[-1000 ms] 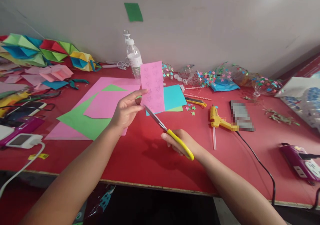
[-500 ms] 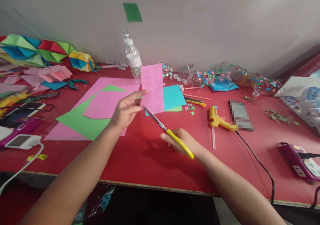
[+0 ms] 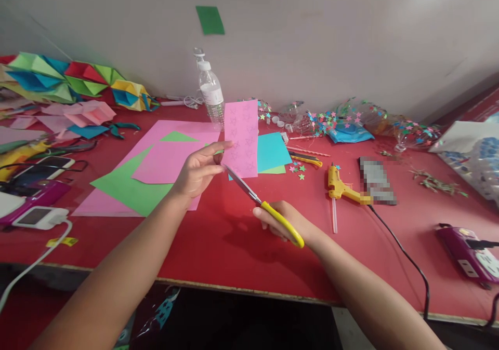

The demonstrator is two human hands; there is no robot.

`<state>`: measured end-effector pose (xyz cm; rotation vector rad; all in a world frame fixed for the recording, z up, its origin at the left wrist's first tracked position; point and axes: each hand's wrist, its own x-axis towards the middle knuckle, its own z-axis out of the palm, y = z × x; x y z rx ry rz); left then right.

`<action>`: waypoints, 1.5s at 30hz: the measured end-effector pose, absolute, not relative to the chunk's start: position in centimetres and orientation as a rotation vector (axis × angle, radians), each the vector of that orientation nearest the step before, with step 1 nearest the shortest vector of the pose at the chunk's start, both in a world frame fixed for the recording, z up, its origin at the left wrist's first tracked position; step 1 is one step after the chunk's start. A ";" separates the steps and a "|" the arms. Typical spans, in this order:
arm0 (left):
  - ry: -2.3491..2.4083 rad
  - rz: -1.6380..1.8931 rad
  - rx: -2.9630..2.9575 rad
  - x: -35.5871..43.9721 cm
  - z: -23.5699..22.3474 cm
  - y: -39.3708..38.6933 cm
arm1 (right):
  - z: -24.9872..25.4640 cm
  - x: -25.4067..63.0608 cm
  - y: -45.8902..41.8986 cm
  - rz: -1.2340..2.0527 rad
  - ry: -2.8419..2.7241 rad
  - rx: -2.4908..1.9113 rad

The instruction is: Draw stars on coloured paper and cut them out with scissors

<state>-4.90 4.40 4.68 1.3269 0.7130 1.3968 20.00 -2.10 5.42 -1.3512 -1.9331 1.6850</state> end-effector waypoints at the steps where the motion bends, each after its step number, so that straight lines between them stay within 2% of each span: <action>1: 0.711 1.394 1.326 -4.9 4.7 4.4 | 5.4 20.0 -2.1 1.688 -1.935 -1.353; 45: 0.732 1.308 1.396 -5.3 4.8 4.4 | 5.4 20.0 -2.0 1.672 -1.875 -1.447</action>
